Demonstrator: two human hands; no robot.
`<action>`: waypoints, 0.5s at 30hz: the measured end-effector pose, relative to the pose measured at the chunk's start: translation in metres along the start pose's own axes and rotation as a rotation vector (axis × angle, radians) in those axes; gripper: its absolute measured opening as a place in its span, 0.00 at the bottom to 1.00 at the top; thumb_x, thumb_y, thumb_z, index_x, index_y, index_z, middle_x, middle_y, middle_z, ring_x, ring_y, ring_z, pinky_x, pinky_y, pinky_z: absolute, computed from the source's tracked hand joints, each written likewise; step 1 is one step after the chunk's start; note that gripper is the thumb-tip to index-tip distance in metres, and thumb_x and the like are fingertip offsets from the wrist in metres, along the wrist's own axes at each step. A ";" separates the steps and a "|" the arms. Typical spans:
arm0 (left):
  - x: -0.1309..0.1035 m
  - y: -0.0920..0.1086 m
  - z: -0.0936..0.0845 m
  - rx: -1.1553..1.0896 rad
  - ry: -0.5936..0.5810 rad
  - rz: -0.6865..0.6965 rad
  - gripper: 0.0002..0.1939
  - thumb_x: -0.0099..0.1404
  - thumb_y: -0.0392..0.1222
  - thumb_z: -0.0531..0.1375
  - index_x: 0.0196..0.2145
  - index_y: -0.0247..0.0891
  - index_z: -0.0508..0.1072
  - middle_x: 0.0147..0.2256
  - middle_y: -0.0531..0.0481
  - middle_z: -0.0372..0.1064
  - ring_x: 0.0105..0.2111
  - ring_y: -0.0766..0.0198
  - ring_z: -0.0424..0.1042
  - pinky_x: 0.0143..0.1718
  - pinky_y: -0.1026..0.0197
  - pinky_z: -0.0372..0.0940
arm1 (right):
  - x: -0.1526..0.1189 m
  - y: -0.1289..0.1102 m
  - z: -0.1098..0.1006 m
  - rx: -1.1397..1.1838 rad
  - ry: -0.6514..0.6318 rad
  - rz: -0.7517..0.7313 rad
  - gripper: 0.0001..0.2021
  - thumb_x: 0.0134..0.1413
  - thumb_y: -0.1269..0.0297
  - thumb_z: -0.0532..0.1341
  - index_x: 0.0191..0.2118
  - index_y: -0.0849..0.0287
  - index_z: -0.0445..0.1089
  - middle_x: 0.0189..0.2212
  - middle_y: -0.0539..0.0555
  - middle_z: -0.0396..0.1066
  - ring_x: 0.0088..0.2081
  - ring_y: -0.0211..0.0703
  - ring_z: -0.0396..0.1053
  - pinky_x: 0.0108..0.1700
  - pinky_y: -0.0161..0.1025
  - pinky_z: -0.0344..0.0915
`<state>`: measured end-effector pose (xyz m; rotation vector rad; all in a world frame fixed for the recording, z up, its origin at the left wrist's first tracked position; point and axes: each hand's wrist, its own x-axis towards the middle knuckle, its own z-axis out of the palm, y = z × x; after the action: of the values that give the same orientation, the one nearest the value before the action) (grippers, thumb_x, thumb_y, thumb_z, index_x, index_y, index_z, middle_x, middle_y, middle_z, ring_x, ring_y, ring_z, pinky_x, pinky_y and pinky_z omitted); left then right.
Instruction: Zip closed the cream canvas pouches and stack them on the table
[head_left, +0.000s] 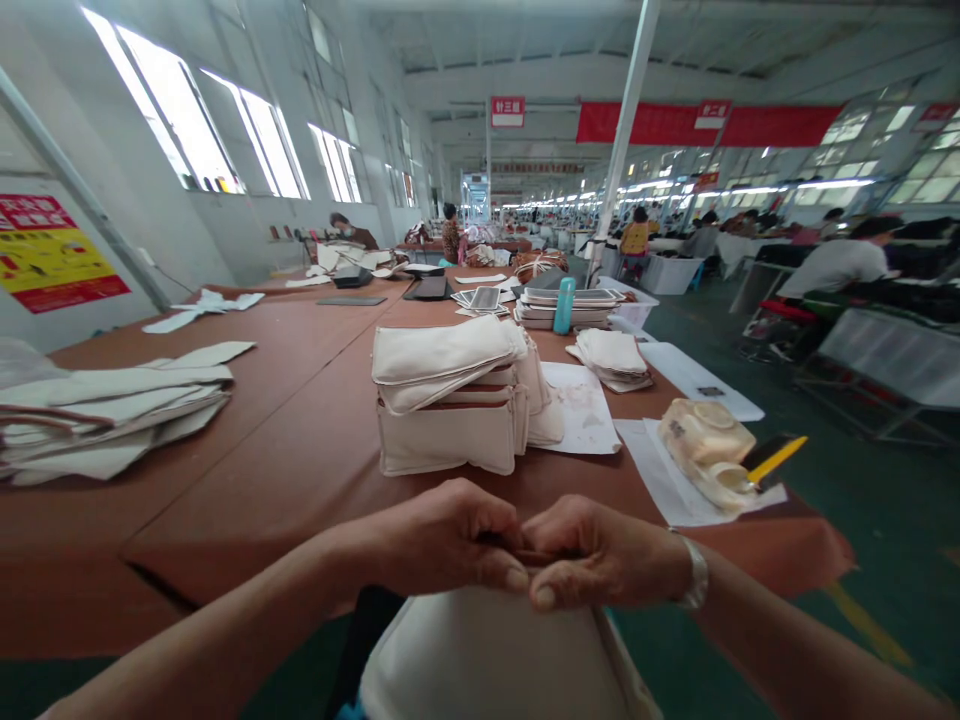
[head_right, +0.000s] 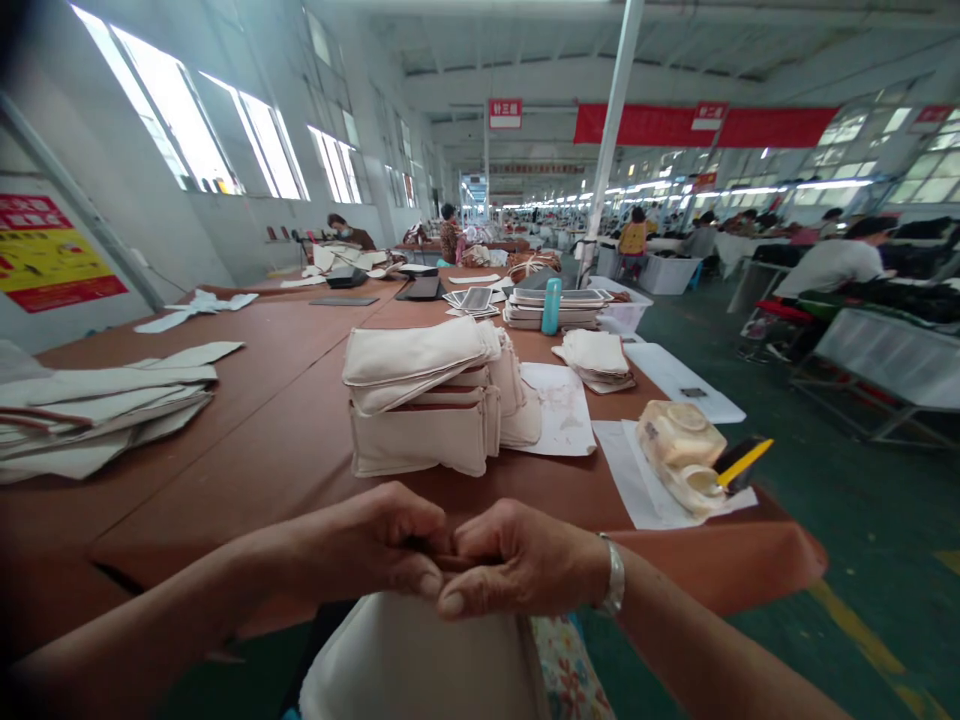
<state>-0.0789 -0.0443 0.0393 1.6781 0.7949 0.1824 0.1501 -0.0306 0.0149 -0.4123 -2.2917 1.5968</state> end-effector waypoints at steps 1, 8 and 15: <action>-0.006 -0.006 -0.009 -0.023 -0.049 -0.071 0.22 0.55 0.57 0.67 0.31 0.33 0.73 0.25 0.56 0.58 0.25 0.69 0.55 0.23 0.70 0.51 | -0.003 -0.001 -0.001 0.007 0.026 -0.011 0.22 0.55 0.48 0.63 0.22 0.62 0.61 0.24 0.45 0.54 0.25 0.33 0.52 0.27 0.32 0.50; -0.040 -0.043 -0.043 0.044 0.015 -0.156 0.23 0.50 0.56 0.69 0.21 0.34 0.65 0.21 0.58 0.50 0.23 0.71 0.50 0.22 0.69 0.49 | -0.039 0.023 -0.032 -0.232 0.205 0.151 0.17 0.60 0.56 0.60 0.26 0.62 0.68 0.27 0.51 0.63 0.28 0.38 0.60 0.31 0.36 0.58; -0.006 0.008 0.004 0.120 0.053 0.014 0.24 0.54 0.53 0.67 0.19 0.34 0.62 0.21 0.58 0.49 0.23 0.71 0.48 0.21 0.68 0.44 | 0.011 0.016 0.023 0.047 0.254 0.012 0.27 0.46 0.50 0.70 0.47 0.61 0.66 0.37 0.51 0.67 0.35 0.40 0.63 0.37 0.34 0.61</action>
<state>-0.0782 -0.0519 0.0476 1.7987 0.8481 0.1929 0.1312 -0.0403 -0.0068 -0.5826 -2.0625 1.5050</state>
